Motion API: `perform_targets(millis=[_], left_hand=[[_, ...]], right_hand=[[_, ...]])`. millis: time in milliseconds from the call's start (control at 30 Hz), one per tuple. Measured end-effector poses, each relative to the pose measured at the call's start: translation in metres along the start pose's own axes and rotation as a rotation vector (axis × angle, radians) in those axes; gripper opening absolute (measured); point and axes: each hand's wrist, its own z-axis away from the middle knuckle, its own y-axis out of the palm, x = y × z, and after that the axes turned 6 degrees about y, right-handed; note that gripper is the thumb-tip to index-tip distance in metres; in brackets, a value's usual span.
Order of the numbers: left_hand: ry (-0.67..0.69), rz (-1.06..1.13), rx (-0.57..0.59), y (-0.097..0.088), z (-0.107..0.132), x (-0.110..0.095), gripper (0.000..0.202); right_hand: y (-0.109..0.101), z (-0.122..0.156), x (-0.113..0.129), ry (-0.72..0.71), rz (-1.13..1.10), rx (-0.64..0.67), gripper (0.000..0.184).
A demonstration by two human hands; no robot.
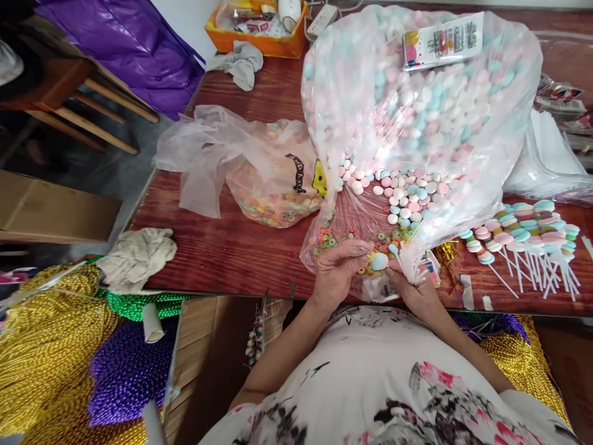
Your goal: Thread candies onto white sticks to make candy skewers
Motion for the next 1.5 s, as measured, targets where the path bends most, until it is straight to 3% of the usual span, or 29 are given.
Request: perform_targets(millis=[67, 133, 300, 433, 533, 633, 767, 800, 900, 967, 1100, 1167, 1267, 1333, 1433, 1500], left_hand=[[0.108, -0.079, 0.042, -0.003, 0.001, 0.003, 0.012], [0.118, -0.109, 0.044, -0.003, 0.0, 0.003, 0.013], [-0.053, -0.042, 0.042, 0.018, -0.003, -0.001, 0.047], [-0.16, -0.036, 0.108, 0.039, 0.008, 0.007, 0.052], [-0.232, -0.03, 0.132, 0.04, 0.007, 0.011, 0.055], [-0.192, -0.195, 0.233, 0.025, -0.03, 0.005, 0.046], [0.222, -0.897, 0.293, 0.001, -0.119, 0.002, 0.024], [0.273, -1.092, 0.363, -0.003, -0.139, 0.005, 0.021], [0.273, -1.459, 0.595, -0.008, -0.178, 0.023, 0.019], [0.27, -1.531, 0.645, -0.008, -0.186, 0.032, 0.025], [0.219, -1.33, 0.538, -0.007, -0.178, 0.024, 0.017], [0.109, -1.029, 0.411, -0.005, -0.166, 0.01, 0.012], [-0.11, -0.478, 0.195, 0.002, -0.135, -0.01, 0.035], [-0.225, -0.23, 0.117, 0.009, -0.111, -0.017, 0.041], [-0.286, -0.062, 0.032, 0.018, -0.078, -0.018, 0.034], [-0.267, -0.03, -0.011, 0.021, -0.064, -0.016, 0.03]], right_hand=[[0.002, 0.002, 0.002, 0.027, -0.018, -0.014, 0.034], [0.004, 0.004, 0.007, 0.035, -0.044, -0.003, 0.036], [0.002, 0.005, 0.029, -0.038, -0.044, -0.025, 0.041], [-0.005, 0.004, 0.036, -0.111, 0.01, -0.089, 0.041], [-0.012, 0.003, 0.036, -0.116, 0.079, -0.122, 0.04], [-0.026, 0.0, 0.031, -0.125, 0.098, -0.186, 0.036], [-0.052, -0.004, 0.013, -0.06, 0.02, -0.309, 0.037], [-0.056, -0.003, 0.009, -0.033, -0.004, -0.32, 0.038], [-0.058, -0.001, 0.003, -0.029, -0.003, -0.319, 0.035], [-0.053, 0.0, 0.004, -0.076, 0.04, -0.293, 0.029], [-0.048, 0.004, 0.003, -0.122, 0.065, -0.303, 0.025], [-0.051, 0.005, 0.0, -0.1, 0.069, -0.31, 0.025], [-0.053, 0.003, 0.003, -0.097, 0.108, -0.271, 0.023], [-0.05, -0.003, 0.011, -0.144, 0.144, -0.195, 0.02], [-0.042, -0.014, 0.027, -0.245, 0.235, -0.073, 0.024], [-0.036, -0.019, 0.034, -0.285, 0.302, -0.061, 0.029]])
